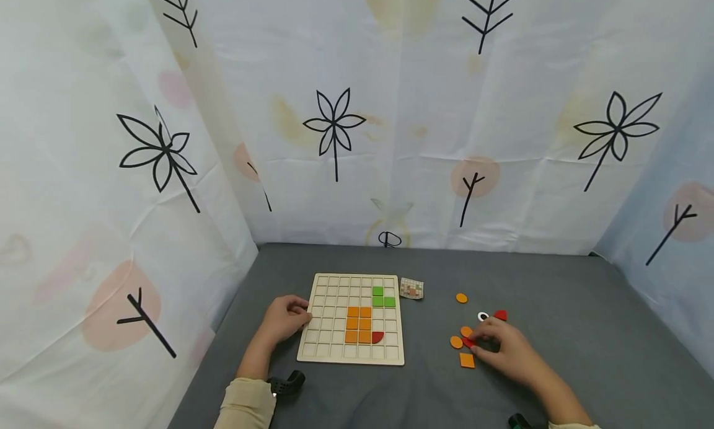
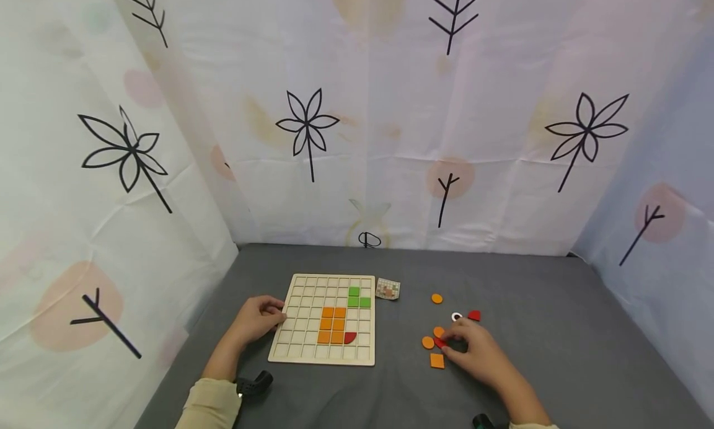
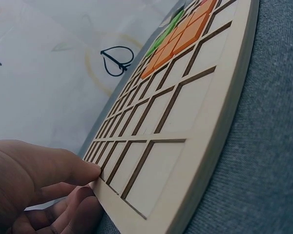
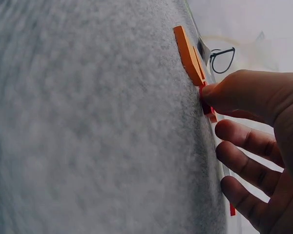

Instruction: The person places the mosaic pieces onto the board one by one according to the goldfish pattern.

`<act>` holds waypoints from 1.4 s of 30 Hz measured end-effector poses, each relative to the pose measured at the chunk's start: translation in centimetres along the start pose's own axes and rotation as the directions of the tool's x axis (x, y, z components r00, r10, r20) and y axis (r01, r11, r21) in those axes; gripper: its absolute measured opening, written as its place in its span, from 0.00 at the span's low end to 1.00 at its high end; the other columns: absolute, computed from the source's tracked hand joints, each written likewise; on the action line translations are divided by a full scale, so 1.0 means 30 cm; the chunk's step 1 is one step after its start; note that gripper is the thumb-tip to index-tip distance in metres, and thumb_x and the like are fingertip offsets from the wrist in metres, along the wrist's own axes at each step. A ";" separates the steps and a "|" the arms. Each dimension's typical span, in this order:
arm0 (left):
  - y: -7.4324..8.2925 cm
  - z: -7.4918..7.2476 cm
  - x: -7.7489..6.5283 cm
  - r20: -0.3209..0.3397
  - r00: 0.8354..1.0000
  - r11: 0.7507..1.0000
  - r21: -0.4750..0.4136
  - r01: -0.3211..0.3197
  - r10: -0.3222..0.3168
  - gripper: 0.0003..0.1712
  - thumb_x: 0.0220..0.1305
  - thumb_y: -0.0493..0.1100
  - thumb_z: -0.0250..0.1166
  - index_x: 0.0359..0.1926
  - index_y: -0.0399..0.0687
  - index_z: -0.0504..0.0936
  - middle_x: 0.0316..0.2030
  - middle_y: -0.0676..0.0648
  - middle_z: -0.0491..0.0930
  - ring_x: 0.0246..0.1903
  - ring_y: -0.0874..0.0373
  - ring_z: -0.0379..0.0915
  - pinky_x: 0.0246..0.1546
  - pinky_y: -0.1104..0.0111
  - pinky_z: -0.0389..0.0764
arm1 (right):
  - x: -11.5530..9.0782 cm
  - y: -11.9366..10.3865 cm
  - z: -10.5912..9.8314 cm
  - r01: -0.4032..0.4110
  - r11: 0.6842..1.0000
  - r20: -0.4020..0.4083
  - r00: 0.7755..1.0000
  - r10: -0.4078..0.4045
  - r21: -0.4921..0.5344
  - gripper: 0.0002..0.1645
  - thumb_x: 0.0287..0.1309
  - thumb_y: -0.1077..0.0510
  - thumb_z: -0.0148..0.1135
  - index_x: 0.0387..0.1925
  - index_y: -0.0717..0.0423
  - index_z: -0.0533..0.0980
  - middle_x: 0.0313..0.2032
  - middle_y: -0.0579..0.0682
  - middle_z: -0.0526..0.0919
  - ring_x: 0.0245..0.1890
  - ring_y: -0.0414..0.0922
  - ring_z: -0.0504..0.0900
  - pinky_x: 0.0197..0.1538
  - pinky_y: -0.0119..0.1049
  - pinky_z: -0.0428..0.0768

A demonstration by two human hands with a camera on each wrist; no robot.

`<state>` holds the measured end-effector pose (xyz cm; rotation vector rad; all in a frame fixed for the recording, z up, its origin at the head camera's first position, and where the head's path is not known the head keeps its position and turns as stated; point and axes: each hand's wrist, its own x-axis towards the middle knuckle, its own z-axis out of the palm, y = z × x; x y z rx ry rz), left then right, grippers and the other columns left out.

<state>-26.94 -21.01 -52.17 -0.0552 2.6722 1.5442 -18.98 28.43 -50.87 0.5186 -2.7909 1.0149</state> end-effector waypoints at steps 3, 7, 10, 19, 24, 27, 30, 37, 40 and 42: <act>0.002 0.000 0.000 -0.003 1.000 1.000 0.002 0.001 -0.001 0.13 0.64 0.34 0.73 0.49 0.35 0.86 0.33 0.43 0.84 0.27 0.57 0.81 0.30 0.65 0.83 | 0.004 -0.006 0.002 -0.006 1.000 0.009 1.000 0.006 -0.008 0.11 0.56 0.55 0.82 0.39 0.40 0.87 0.38 0.37 0.81 0.37 0.33 0.77 0.41 0.33 0.80; 0.004 0.000 0.001 -0.006 1.000 1.000 0.005 -0.001 0.001 0.13 0.64 0.34 0.72 0.48 0.35 0.87 0.33 0.44 0.84 0.27 0.57 0.81 0.30 0.65 0.82 | 0.009 -0.013 0.006 -0.013 1.000 0.014 1.000 0.013 -0.014 0.11 0.56 0.55 0.82 0.40 0.41 0.88 0.38 0.37 0.81 0.37 0.33 0.75 0.41 0.33 0.79; 0.006 -0.001 -0.002 0.003 1.000 1.000 0.001 -0.003 0.003 0.13 0.64 0.34 0.72 0.49 0.35 0.86 0.33 0.44 0.85 0.27 0.56 0.81 0.30 0.64 0.81 | 0.011 -0.015 0.009 -0.011 1.000 0.007 1.000 0.011 -0.021 0.12 0.56 0.56 0.82 0.41 0.42 0.88 0.38 0.37 0.82 0.37 0.32 0.75 0.41 0.33 0.79; 0.010 -0.003 -0.005 0.010 1.000 1.000 0.006 -0.004 0.004 0.14 0.65 0.34 0.72 0.51 0.35 0.86 0.34 0.44 0.85 0.28 0.56 0.82 0.30 0.64 0.81 | 0.017 -0.020 0.013 0.011 1.000 -0.004 1.000 -0.011 -0.015 0.12 0.56 0.58 0.81 0.41 0.42 0.88 0.39 0.35 0.83 0.37 0.34 0.76 0.42 0.34 0.81; 0.006 -0.001 -0.005 0.011 1.000 1.000 0.007 -0.004 0.004 0.14 0.66 0.34 0.72 0.51 0.36 0.87 0.35 0.44 0.85 0.28 0.56 0.82 0.30 0.64 0.82 | 0.022 -0.020 0.014 0.009 1.000 0.009 1.000 -0.009 -0.018 0.11 0.56 0.57 0.81 0.39 0.41 0.87 0.39 0.35 0.83 0.37 0.34 0.77 0.43 0.34 0.81; 0.005 -0.001 -0.006 0.010 1.000 1.000 0.008 -0.005 0.005 0.13 0.66 0.34 0.72 0.51 0.36 0.87 0.34 0.44 0.85 0.28 0.56 0.82 0.30 0.64 0.82 | 0.024 -0.022 0.018 0.030 0.999 -0.015 0.999 -0.030 -0.014 0.12 0.55 0.59 0.82 0.38 0.41 0.87 0.37 0.35 0.83 0.37 0.35 0.77 0.42 0.34 0.81; 0.006 -0.001 -0.006 0.009 1.000 1.000 0.009 -0.008 0.008 0.13 0.66 0.34 0.72 0.51 0.36 0.87 0.34 0.44 0.85 0.28 0.56 0.82 0.30 0.64 0.82 | 0.028 -0.031 0.022 0.052 0.999 -0.035 0.998 -0.053 -0.011 0.13 0.55 0.60 0.82 0.37 0.41 0.87 0.37 0.35 0.83 0.36 0.35 0.77 0.42 0.33 0.81; 0.007 -0.001 -0.007 0.008 1.000 1.000 0.010 -0.008 0.007 0.14 0.66 0.34 0.72 0.51 0.35 0.86 0.34 0.44 0.85 0.28 0.57 0.82 0.30 0.64 0.82 | 0.072 -0.085 0.031 0.012 1.000 0.022 1.000 -0.012 0.005 0.07 0.59 0.55 0.80 0.38 0.41 0.87 0.38 0.37 0.82 0.36 0.36 0.78 0.41 0.34 0.81; 0.006 -0.001 -0.007 0.007 1.000 1.000 0.010 -0.005 0.005 0.14 0.66 0.34 0.72 0.51 0.36 0.86 0.35 0.44 0.85 0.28 0.57 0.82 0.30 0.64 0.82 | 0.107 -0.111 0.052 0.036 0.999 0.051 0.998 -0.037 0.015 0.07 0.61 0.56 0.78 0.39 0.43 0.87 0.39 0.38 0.82 0.35 0.37 0.78 0.39 0.35 0.80; 0.006 -0.002 -0.008 0.008 1.000 1.000 0.010 -0.004 0.004 0.14 0.66 0.34 0.72 0.51 0.36 0.86 0.35 0.44 0.85 0.28 0.56 0.82 0.30 0.64 0.82 | 0.137 -0.130 0.077 0.087 0.996 0.049 0.995 -0.088 0.020 0.07 0.60 0.58 0.78 0.39 0.45 0.87 0.38 0.39 0.82 0.35 0.39 0.79 0.39 0.36 0.80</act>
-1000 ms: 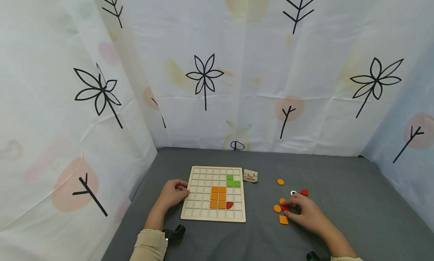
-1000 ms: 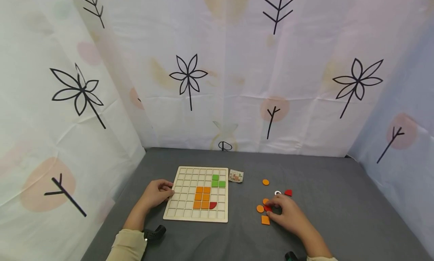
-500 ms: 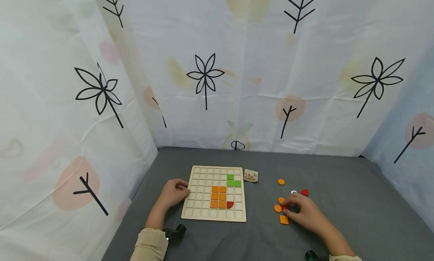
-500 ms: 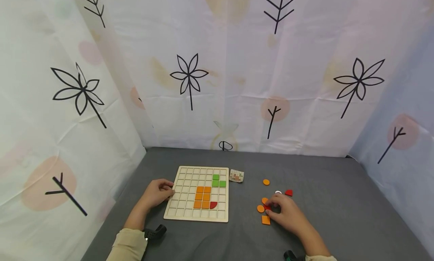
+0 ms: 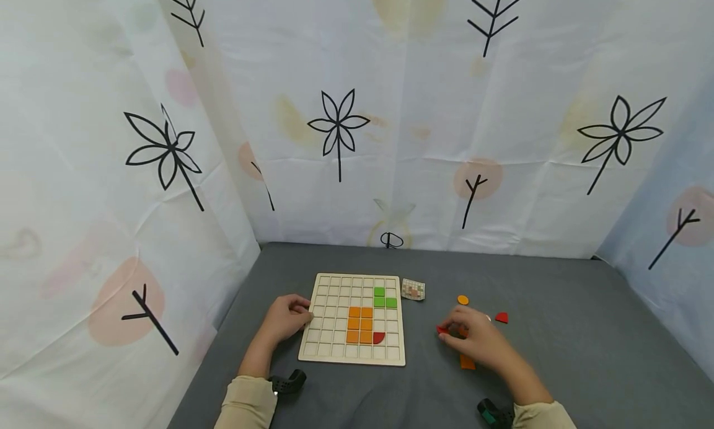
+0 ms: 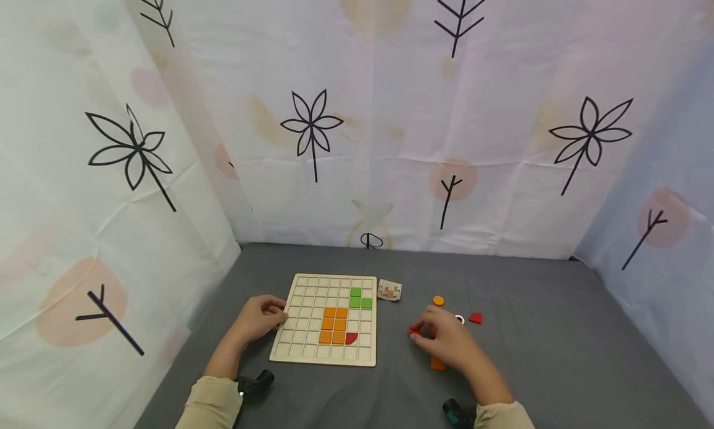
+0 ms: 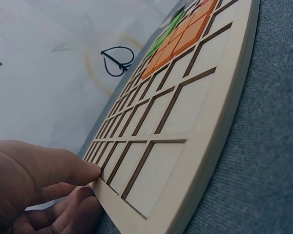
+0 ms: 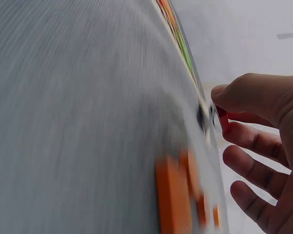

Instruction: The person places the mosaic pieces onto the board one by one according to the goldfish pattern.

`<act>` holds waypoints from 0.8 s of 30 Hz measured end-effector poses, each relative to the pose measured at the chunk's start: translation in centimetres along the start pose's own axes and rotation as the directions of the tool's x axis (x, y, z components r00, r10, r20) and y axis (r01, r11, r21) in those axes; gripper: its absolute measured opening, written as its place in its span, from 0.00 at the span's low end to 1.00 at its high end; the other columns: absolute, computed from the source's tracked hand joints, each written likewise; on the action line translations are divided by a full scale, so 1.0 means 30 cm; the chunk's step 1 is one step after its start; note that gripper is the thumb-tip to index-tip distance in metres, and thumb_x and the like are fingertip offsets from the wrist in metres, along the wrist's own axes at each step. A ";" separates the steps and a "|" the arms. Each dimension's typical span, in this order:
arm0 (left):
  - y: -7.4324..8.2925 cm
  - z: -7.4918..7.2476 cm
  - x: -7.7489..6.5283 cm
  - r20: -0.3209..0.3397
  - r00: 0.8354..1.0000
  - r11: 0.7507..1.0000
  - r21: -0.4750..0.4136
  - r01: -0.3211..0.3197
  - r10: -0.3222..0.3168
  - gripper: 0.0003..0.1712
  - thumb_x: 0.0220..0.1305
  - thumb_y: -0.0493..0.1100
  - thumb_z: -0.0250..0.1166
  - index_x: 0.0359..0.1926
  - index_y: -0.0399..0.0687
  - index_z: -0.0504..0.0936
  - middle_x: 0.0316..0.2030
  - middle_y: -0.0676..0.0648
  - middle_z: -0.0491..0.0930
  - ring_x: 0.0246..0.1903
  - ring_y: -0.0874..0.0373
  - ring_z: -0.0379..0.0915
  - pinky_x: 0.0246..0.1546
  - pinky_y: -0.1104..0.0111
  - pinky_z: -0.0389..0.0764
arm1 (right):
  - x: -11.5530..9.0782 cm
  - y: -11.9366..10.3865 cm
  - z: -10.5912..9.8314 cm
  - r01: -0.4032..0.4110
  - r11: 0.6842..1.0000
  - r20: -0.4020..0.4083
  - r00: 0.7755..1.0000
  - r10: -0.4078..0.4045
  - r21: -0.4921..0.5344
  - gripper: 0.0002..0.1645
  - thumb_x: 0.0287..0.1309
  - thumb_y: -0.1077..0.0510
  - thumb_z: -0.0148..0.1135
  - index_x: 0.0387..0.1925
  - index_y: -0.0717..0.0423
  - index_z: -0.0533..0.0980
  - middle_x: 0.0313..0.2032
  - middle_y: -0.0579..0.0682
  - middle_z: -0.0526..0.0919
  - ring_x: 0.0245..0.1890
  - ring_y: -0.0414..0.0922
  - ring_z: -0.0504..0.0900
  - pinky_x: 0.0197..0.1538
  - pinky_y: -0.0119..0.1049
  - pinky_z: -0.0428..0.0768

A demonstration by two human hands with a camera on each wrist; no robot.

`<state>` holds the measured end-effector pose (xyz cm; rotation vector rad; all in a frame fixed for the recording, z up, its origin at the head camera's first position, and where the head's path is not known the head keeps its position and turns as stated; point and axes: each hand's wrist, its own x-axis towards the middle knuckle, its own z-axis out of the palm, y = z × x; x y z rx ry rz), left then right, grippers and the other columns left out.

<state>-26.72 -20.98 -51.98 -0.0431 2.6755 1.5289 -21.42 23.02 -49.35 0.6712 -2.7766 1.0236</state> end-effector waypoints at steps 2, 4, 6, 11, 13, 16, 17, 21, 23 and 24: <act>-0.001 -0.001 -0.001 0.001 1.000 1.000 -0.003 0.002 -0.002 0.14 0.66 0.34 0.72 0.51 0.36 0.86 0.35 0.44 0.85 0.28 0.56 0.82 0.30 0.64 0.82 | 0.037 -0.019 0.032 0.050 0.999 0.006 0.999 -0.050 0.002 0.07 0.60 0.59 0.78 0.39 0.46 0.87 0.38 0.39 0.83 0.36 0.40 0.81 0.40 0.36 0.82; -0.001 -0.003 -0.001 0.003 1.000 1.000 -0.007 0.004 -0.004 0.14 0.66 0.34 0.72 0.51 0.36 0.86 0.35 0.44 0.85 0.28 0.56 0.82 0.31 0.64 0.82 | 0.075 -0.048 0.068 0.081 0.997 0.018 0.997 -0.081 0.008 0.07 0.61 0.59 0.78 0.39 0.47 0.87 0.39 0.40 0.84 0.37 0.40 0.82 0.41 0.37 0.83; -0.004 -0.003 -0.001 0.005 1.000 1.000 -0.007 0.007 -0.007 0.14 0.66 0.34 0.72 0.51 0.36 0.86 0.35 0.44 0.85 0.28 0.56 0.82 0.31 0.64 0.82 | 0.112 -0.080 0.110 0.109 0.994 0.029 0.994 -0.109 0.014 0.06 0.60 0.59 0.78 0.38 0.48 0.87 0.39 0.41 0.84 0.37 0.40 0.82 0.42 0.37 0.83; -0.014 -0.002 0.000 0.008 1.000 1.000 -0.006 0.013 -0.013 0.14 0.66 0.35 0.72 0.51 0.36 0.86 0.35 0.44 0.85 0.28 0.56 0.82 0.31 0.63 0.84 | 0.190 -0.164 0.217 0.179 0.981 0.075 0.980 -0.184 0.071 0.05 0.62 0.58 0.76 0.39 0.50 0.88 0.39 0.45 0.85 0.36 0.42 0.82 0.39 0.33 0.82; -0.015 -0.001 0.001 0.009 1.000 1.000 -0.011 0.011 -0.011 0.14 0.66 0.35 0.72 0.51 0.36 0.87 0.35 0.44 0.85 0.29 0.56 0.82 0.32 0.63 0.84 | 0.215 -0.194 0.255 0.191 0.977 0.104 0.974 -0.200 0.093 0.04 0.64 0.57 0.75 0.40 0.50 0.87 0.40 0.46 0.85 0.37 0.42 0.82 0.39 0.33 0.82; -0.013 0.000 0.004 0.014 1.000 1.000 -0.015 0.002 -0.002 0.14 0.66 0.36 0.72 0.51 0.37 0.87 0.35 0.44 0.85 0.29 0.56 0.82 0.32 0.63 0.85 | 0.246 -0.236 0.307 0.184 0.977 0.135 0.971 -0.199 0.111 0.04 0.65 0.55 0.75 0.39 0.48 0.87 0.39 0.44 0.84 0.36 0.39 0.81 0.39 0.31 0.81; -0.012 0.001 0.006 0.016 1.000 1.000 -0.015 0.000 0.000 0.14 0.66 0.36 0.72 0.51 0.37 0.87 0.35 0.44 0.85 0.29 0.56 0.82 0.32 0.63 0.84 | 0.255 -0.247 0.322 0.184 0.977 0.140 0.970 -0.199 0.108 0.04 0.65 0.54 0.75 0.39 0.47 0.88 0.39 0.43 0.84 0.35 0.38 0.80 0.38 0.30 0.80; -0.012 0.003 0.011 0.015 1.000 1.000 -0.013 -0.002 0.002 0.13 0.66 0.35 0.72 0.51 0.37 0.87 0.34 0.44 0.85 0.28 0.56 0.82 0.31 0.64 0.83 | 0.285 -0.287 0.375 0.197 0.977 0.139 0.968 -0.207 0.085 0.04 0.63 0.53 0.77 0.37 0.46 0.88 0.36 0.42 0.84 0.32 0.34 0.77 0.37 0.28 0.78; -0.013 0.002 0.012 0.011 1.000 1.000 -0.012 -0.003 0.003 0.13 0.65 0.35 0.72 0.50 0.36 0.87 0.34 0.44 0.85 0.28 0.56 0.82 0.31 0.64 0.83 | 0.298 -0.302 0.396 0.201 0.977 0.140 0.968 -0.209 0.067 0.04 0.62 0.52 0.77 0.36 0.46 0.88 0.36 0.41 0.83 0.31 0.33 0.76 0.37 0.27 0.77; -0.014 0.001 0.011 0.008 1.000 1.000 -0.010 -0.001 0.001 0.13 0.65 0.35 0.72 0.50 0.36 0.87 0.34 0.44 0.85 0.28 0.56 0.82 0.31 0.64 0.83 | 0.304 -0.309 0.404 0.200 0.978 0.144 0.968 -0.207 0.062 0.05 0.62 0.52 0.78 0.36 0.46 0.88 0.35 0.41 0.83 0.31 0.33 0.76 0.37 0.27 0.77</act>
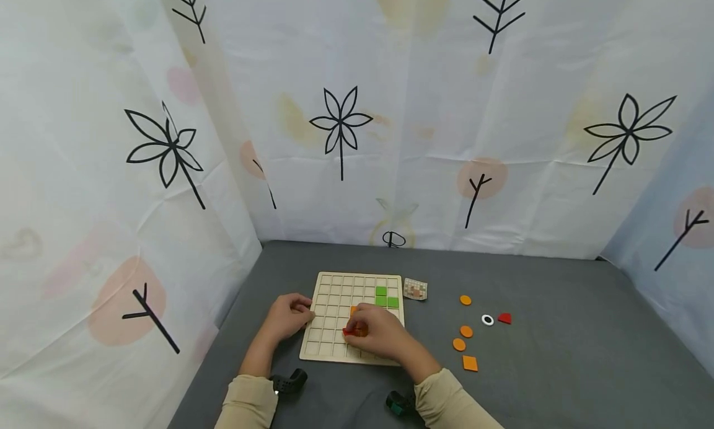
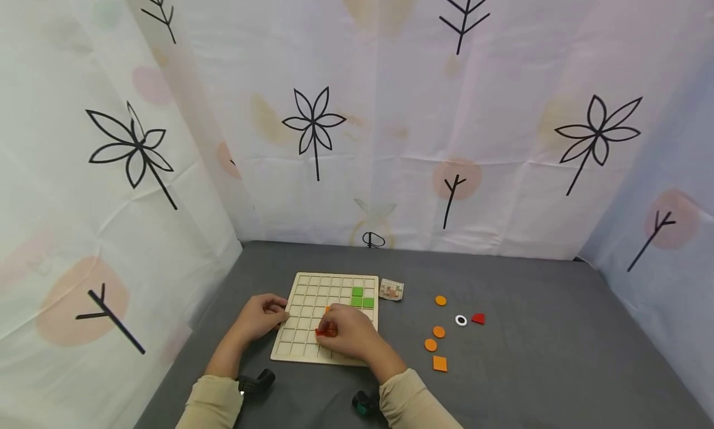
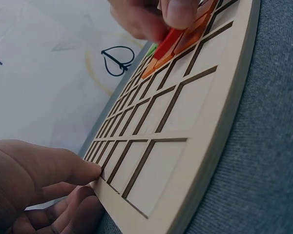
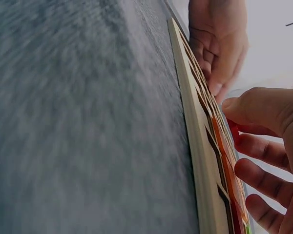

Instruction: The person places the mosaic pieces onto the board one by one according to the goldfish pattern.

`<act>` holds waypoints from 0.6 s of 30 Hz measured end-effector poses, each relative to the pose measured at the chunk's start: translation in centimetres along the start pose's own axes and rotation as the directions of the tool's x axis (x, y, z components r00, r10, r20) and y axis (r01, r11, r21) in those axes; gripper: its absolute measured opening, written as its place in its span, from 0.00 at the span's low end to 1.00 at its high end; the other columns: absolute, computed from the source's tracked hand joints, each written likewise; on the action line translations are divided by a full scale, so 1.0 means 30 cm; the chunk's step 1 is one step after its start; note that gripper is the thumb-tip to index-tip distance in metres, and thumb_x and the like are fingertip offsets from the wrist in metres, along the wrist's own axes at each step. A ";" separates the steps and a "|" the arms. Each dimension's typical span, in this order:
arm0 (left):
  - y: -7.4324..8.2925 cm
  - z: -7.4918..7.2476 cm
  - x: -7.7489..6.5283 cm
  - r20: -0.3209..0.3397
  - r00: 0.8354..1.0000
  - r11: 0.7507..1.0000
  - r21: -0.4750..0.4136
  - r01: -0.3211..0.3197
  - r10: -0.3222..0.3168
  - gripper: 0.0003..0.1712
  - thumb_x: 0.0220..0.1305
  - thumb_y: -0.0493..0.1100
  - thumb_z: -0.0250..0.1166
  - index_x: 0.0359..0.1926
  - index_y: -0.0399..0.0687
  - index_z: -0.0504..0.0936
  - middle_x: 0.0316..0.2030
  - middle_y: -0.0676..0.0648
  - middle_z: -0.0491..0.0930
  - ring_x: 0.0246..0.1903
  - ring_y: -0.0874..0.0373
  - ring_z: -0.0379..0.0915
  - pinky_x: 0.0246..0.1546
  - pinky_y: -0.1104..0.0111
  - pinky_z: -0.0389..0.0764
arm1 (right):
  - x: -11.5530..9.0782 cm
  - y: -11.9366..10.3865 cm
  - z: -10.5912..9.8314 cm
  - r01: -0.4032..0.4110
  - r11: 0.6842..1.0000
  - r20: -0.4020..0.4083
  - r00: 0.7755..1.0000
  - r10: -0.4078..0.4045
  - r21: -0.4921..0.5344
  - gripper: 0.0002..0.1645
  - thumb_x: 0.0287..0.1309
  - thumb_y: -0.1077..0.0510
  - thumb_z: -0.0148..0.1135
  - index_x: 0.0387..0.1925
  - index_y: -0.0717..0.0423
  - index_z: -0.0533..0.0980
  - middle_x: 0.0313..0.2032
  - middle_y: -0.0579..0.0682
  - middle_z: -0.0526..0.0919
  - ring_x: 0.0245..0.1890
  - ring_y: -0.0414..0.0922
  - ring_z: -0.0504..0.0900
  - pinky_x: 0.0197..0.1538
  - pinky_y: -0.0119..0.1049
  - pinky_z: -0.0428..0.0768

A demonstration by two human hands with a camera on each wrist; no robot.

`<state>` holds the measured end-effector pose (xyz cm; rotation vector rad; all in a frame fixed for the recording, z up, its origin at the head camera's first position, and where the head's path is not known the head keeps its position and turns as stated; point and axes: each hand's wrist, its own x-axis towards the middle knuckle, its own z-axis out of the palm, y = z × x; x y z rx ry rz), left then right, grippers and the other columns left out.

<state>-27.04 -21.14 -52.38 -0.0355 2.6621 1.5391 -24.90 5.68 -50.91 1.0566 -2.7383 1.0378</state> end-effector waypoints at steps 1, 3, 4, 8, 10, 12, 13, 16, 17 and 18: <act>0.000 0.000 0.000 -0.003 1.000 1.000 0.002 0.001 -0.001 0.13 0.65 0.34 0.72 0.50 0.36 0.87 0.34 0.44 0.85 0.27 0.56 0.82 0.31 0.64 0.83 | 0.007 -0.004 0.006 -0.004 1.000 0.004 1.000 0.004 -0.003 0.05 0.61 0.52 0.78 0.36 0.47 0.88 0.35 0.41 0.83 0.31 0.33 0.76 0.37 0.27 0.76; -0.001 0.000 -0.002 -0.006 1.000 1.000 0.003 0.003 -0.003 0.13 0.65 0.34 0.72 0.50 0.36 0.87 0.34 0.44 0.85 0.27 0.56 0.81 0.31 0.63 0.84 | 0.018 -0.010 0.016 -0.013 1.000 0.013 1.000 0.013 -0.014 0.05 0.61 0.52 0.78 0.35 0.47 0.88 0.35 0.41 0.83 0.31 0.32 0.76 0.37 0.26 0.76; -0.001 0.000 -0.003 -0.006 1.000 1.000 0.000 0.005 -0.005 0.13 0.65 0.34 0.72 0.50 0.36 0.87 0.34 0.44 0.85 0.27 0.56 0.81 0.31 0.63 0.84 | 0.023 -0.012 0.020 -0.018 1.000 0.017 1.000 0.018 -0.022 0.05 0.61 0.52 0.79 0.35 0.46 0.88 0.36 0.40 0.83 0.32 0.32 0.76 0.37 0.26 0.76; -0.002 0.003 -0.006 -0.005 1.000 1.000 -0.001 0.012 -0.012 0.13 0.65 0.34 0.72 0.50 0.36 0.87 0.34 0.44 0.85 0.28 0.57 0.82 0.31 0.63 0.85 | 0.033 -0.020 0.030 -0.028 0.998 0.028 0.999 0.030 -0.050 0.05 0.60 0.52 0.79 0.35 0.46 0.88 0.37 0.39 0.84 0.34 0.32 0.77 0.39 0.27 0.78; -0.001 0.004 -0.006 -0.006 1.000 1.000 0.002 0.013 -0.013 0.13 0.65 0.34 0.72 0.50 0.36 0.87 0.34 0.44 0.85 0.27 0.57 0.82 0.31 0.63 0.85 | 0.035 -0.023 0.033 -0.025 0.998 0.036 0.999 0.027 -0.062 0.05 0.60 0.52 0.79 0.35 0.46 0.88 0.37 0.39 0.84 0.34 0.32 0.77 0.40 0.27 0.78; 0.001 0.004 -0.006 -0.009 1.000 1.000 0.004 0.011 -0.011 0.13 0.64 0.34 0.72 0.50 0.36 0.87 0.33 0.44 0.85 0.27 0.57 0.82 0.31 0.63 0.85 | 0.037 -0.026 0.034 -0.017 0.997 0.043 0.999 0.020 -0.071 0.05 0.61 0.52 0.79 0.35 0.46 0.88 0.37 0.39 0.84 0.34 0.32 0.77 0.40 0.27 0.78; 0.002 0.004 -0.005 -0.012 1.000 1.000 0.005 0.010 -0.010 0.13 0.64 0.34 0.72 0.49 0.35 0.87 0.33 0.44 0.85 0.27 0.57 0.82 0.31 0.63 0.85 | 0.038 -0.026 0.035 -0.012 0.997 0.046 0.999 0.015 -0.075 0.05 0.61 0.52 0.79 0.35 0.46 0.88 0.37 0.39 0.84 0.34 0.31 0.77 0.40 0.26 0.78; 0.005 0.004 -0.003 -0.014 1.000 1.000 0.004 0.006 -0.006 0.13 0.64 0.34 0.72 0.49 0.36 0.87 0.33 0.44 0.85 0.27 0.57 0.82 0.30 0.64 0.84 | 0.040 -0.029 0.037 -0.006 0.997 0.048 0.999 0.010 -0.081 0.04 0.61 0.52 0.78 0.35 0.46 0.88 0.37 0.39 0.84 0.33 0.31 0.76 0.39 0.26 0.78; 0.006 0.003 -0.003 -0.015 1.000 1.000 0.005 0.003 -0.003 0.13 0.64 0.34 0.72 0.49 0.36 0.87 0.33 0.44 0.85 0.27 0.57 0.82 0.30 0.64 0.84 | 0.041 -0.029 0.037 -0.006 0.997 0.047 0.999 0.010 -0.083 0.04 0.61 0.52 0.78 0.35 0.46 0.88 0.37 0.39 0.84 0.33 0.31 0.76 0.39 0.26 0.78; 0.006 0.003 -0.002 -0.014 1.000 1.000 0.006 0.002 -0.002 0.13 0.64 0.34 0.72 0.49 0.36 0.87 0.33 0.45 0.85 0.27 0.57 0.82 0.30 0.64 0.84 | 0.041 -0.029 0.037 -0.006 0.997 0.047 0.999 0.010 -0.083 0.04 0.62 0.52 0.78 0.35 0.46 0.89 0.37 0.39 0.84 0.33 0.31 0.77 0.39 0.26 0.78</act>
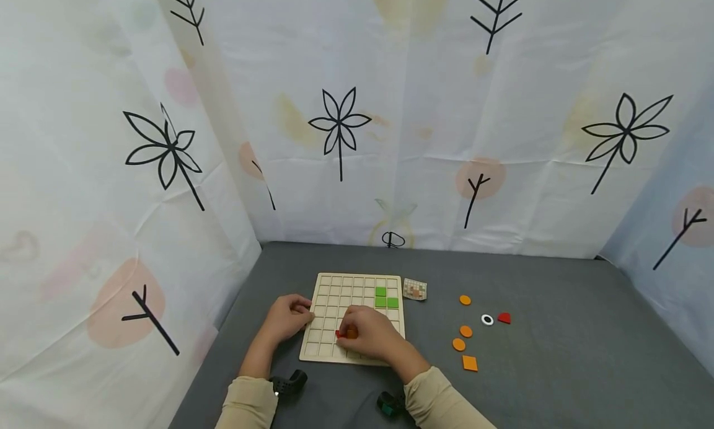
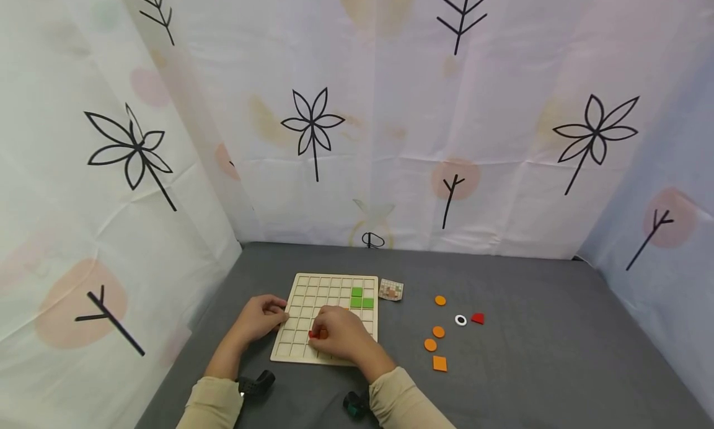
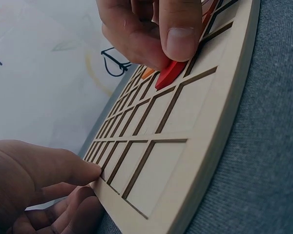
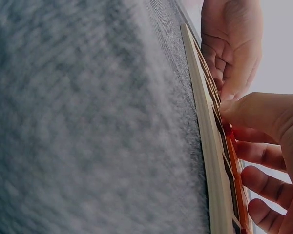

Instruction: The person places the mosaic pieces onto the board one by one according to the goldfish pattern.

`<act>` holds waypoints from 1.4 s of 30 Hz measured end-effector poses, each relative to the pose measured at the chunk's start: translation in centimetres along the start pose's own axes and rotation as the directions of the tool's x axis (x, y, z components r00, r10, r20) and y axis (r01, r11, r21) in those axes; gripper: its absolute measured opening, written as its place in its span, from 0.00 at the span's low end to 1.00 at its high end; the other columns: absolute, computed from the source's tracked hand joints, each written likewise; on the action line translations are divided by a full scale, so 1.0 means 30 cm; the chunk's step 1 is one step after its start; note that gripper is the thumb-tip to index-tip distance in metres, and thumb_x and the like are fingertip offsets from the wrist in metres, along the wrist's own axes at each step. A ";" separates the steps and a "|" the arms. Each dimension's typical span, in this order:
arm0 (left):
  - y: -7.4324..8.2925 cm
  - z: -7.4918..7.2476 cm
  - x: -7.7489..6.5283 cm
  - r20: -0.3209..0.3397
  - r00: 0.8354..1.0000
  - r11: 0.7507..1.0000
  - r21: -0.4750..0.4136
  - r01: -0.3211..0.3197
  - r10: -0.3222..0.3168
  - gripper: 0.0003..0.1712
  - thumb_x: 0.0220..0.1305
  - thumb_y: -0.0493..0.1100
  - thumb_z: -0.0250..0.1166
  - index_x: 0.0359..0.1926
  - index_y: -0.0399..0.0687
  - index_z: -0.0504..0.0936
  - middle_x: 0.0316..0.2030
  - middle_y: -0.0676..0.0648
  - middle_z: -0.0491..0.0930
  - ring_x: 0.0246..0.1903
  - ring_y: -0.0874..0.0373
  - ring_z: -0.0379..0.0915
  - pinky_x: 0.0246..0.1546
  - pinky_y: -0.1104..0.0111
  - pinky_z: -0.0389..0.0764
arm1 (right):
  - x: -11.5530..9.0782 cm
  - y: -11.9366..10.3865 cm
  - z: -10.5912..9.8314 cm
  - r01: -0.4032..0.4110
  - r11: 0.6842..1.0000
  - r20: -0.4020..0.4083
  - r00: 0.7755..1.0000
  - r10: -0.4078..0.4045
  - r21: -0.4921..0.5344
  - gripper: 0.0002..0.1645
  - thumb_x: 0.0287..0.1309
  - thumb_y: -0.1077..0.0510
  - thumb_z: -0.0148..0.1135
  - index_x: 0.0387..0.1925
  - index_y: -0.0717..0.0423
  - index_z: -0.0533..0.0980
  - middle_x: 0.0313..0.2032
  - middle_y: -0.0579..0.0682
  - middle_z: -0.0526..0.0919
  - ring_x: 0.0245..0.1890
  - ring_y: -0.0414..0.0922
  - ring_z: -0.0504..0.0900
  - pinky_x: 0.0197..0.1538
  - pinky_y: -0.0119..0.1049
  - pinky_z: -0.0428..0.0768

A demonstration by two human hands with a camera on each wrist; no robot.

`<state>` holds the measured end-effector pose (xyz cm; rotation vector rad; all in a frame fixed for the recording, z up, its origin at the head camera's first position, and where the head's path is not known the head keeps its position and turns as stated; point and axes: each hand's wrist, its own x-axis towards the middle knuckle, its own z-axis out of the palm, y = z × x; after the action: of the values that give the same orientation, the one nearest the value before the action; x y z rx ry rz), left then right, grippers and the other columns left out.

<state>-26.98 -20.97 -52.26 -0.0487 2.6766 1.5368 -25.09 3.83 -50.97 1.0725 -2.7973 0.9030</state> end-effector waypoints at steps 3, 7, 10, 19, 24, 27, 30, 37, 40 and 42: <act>-0.003 0.002 0.001 0.003 1.000 1.000 0.003 0.000 0.000 0.12 0.65 0.34 0.72 0.49 0.36 0.87 0.33 0.45 0.85 0.26 0.57 0.82 0.30 0.64 0.83 | 0.000 0.000 0.001 0.006 1.000 0.002 1.000 -0.006 -0.002 0.04 0.62 0.52 0.78 0.36 0.46 0.89 0.37 0.40 0.84 0.34 0.31 0.77 0.39 0.26 0.79; -0.005 0.002 0.001 0.003 1.000 1.000 0.002 0.005 -0.005 0.12 0.65 0.34 0.72 0.49 0.36 0.87 0.32 0.45 0.85 0.26 0.57 0.82 0.30 0.65 0.83 | -0.001 0.001 0.001 0.015 1.000 0.012 1.000 -0.015 0.004 0.03 0.63 0.53 0.77 0.36 0.47 0.90 0.38 0.40 0.85 0.36 0.31 0.78 0.41 0.25 0.80; -0.003 -0.002 0.001 0.001 1.000 1.000 0.006 0.000 0.000 0.13 0.65 0.35 0.72 0.49 0.36 0.87 0.32 0.45 0.85 0.26 0.57 0.82 0.30 0.64 0.83 | -0.001 0.001 0.000 0.025 1.000 0.016 1.000 -0.025 0.010 0.03 0.63 0.54 0.76 0.37 0.48 0.90 0.38 0.41 0.86 0.37 0.32 0.79 0.42 0.26 0.80; 0.001 -0.006 0.002 -0.001 1.000 1.000 0.008 -0.001 0.001 0.13 0.65 0.35 0.72 0.50 0.36 0.87 0.33 0.45 0.85 0.27 0.57 0.82 0.31 0.64 0.83 | 0.005 0.001 -0.002 0.036 0.999 0.020 0.999 -0.037 0.006 0.04 0.65 0.55 0.75 0.39 0.49 0.91 0.38 0.42 0.86 0.37 0.32 0.78 0.43 0.26 0.80; -0.003 -0.004 0.002 -0.003 1.000 1.000 0.010 0.004 -0.004 0.13 0.65 0.35 0.72 0.50 0.36 0.87 0.33 0.45 0.85 0.27 0.57 0.81 0.31 0.64 0.83 | 0.002 0.003 0.000 0.027 0.999 0.027 0.999 -0.027 0.019 0.04 0.64 0.55 0.76 0.39 0.49 0.90 0.39 0.41 0.85 0.38 0.33 0.79 0.44 0.27 0.81; -0.004 -0.003 -0.001 0.000 1.000 1.000 0.009 0.005 -0.005 0.13 0.65 0.34 0.72 0.50 0.36 0.87 0.33 0.45 0.85 0.27 0.57 0.81 0.30 0.64 0.83 | -0.009 0.005 -0.009 0.025 0.999 0.022 0.999 -0.026 0.028 0.04 0.65 0.54 0.75 0.40 0.48 0.90 0.40 0.41 0.85 0.38 0.33 0.79 0.45 0.28 0.82; -0.001 -0.001 -0.002 0.005 1.000 1.000 0.001 0.001 -0.001 0.13 0.64 0.34 0.72 0.50 0.36 0.87 0.33 0.44 0.85 0.26 0.57 0.81 0.31 0.64 0.84 | -0.034 0.008 -0.044 0.026 0.998 0.004 1.000 -0.027 0.059 0.03 0.67 0.55 0.74 0.40 0.47 0.89 0.40 0.42 0.84 0.37 0.35 0.78 0.43 0.30 0.80; 0.002 -0.002 0.002 0.007 1.000 1.000 -0.002 0.002 -0.002 0.13 0.64 0.34 0.72 0.50 0.35 0.87 0.33 0.44 0.85 0.27 0.57 0.82 0.31 0.64 0.85 | -0.131 0.080 -0.198 0.003 0.995 -0.116 0.993 0.009 0.104 0.04 0.68 0.58 0.72 0.42 0.52 0.87 0.43 0.48 0.84 0.39 0.48 0.80 0.43 0.38 0.80; 0.002 -0.006 0.002 0.009 1.000 1.000 -0.001 -0.001 0.001 0.13 0.64 0.34 0.73 0.50 0.35 0.87 0.34 0.43 0.85 0.28 0.57 0.81 0.32 0.63 0.85 | -0.193 0.136 -0.260 -0.041 0.998 -0.172 0.984 0.047 0.039 0.05 0.65 0.59 0.74 0.42 0.52 0.87 0.45 0.46 0.85 0.39 0.49 0.81 0.44 0.42 0.82; 0.003 -0.009 -0.001 0.010 1.000 1.000 0.000 -0.006 0.006 0.13 0.64 0.34 0.73 0.50 0.35 0.87 0.34 0.43 0.85 0.28 0.57 0.81 0.32 0.63 0.85 | -0.240 0.174 -0.299 -0.085 0.996 -0.195 0.977 0.084 0.004 0.06 0.63 0.59 0.76 0.41 0.52 0.88 0.44 0.46 0.84 0.39 0.50 0.81 0.43 0.46 0.83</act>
<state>-26.97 -21.15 -52.04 -0.0330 2.6715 1.5341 -24.49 16.01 -47.66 0.8202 -2.6983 0.9522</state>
